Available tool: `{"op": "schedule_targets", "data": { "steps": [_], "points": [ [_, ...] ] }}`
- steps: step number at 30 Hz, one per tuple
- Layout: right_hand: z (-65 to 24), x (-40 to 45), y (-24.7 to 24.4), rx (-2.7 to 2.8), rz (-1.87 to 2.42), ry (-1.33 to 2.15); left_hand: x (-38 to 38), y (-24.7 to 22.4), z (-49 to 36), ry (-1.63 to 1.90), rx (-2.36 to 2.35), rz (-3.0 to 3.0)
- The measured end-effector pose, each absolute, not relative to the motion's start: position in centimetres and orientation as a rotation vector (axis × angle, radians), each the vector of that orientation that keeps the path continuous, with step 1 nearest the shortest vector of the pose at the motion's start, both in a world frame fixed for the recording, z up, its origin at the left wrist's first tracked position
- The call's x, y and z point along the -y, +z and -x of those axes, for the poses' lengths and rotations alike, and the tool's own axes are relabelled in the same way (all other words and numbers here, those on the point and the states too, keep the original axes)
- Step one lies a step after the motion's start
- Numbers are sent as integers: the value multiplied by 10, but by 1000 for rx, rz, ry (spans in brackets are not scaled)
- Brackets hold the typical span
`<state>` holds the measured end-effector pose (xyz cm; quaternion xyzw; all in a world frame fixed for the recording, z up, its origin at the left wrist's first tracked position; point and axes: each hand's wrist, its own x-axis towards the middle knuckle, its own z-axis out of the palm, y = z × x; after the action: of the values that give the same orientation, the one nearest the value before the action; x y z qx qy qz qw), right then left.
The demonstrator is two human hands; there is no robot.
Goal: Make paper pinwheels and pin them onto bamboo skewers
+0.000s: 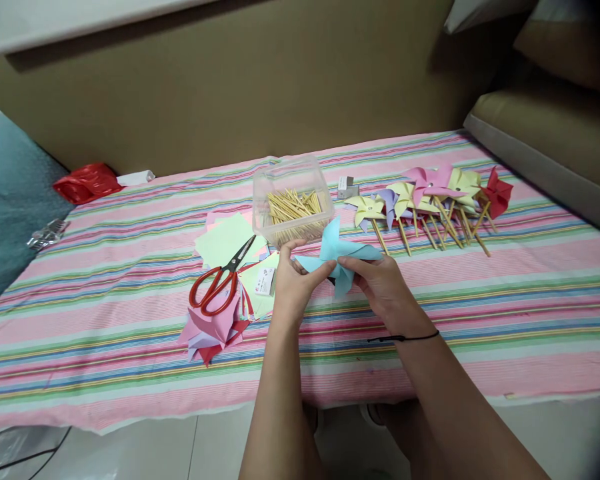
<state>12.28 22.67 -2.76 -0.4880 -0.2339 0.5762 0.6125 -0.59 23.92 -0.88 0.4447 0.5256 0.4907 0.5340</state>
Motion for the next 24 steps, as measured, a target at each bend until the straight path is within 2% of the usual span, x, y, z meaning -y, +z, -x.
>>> {"op": "schedule_targets", "data": {
  "steps": [10,16,24],
  "points": [
    [-131,-226,-29,733,1204,1458,-242,-13,14,1109,-1140,-1003],
    [-126,-227,-27,698,1082,1412,-245,-12,10,1247,-1224,-780],
    [-120,-226,-26,701,1104,1321,-245,-14,9,1209,-1210,-819]
  ]
}}
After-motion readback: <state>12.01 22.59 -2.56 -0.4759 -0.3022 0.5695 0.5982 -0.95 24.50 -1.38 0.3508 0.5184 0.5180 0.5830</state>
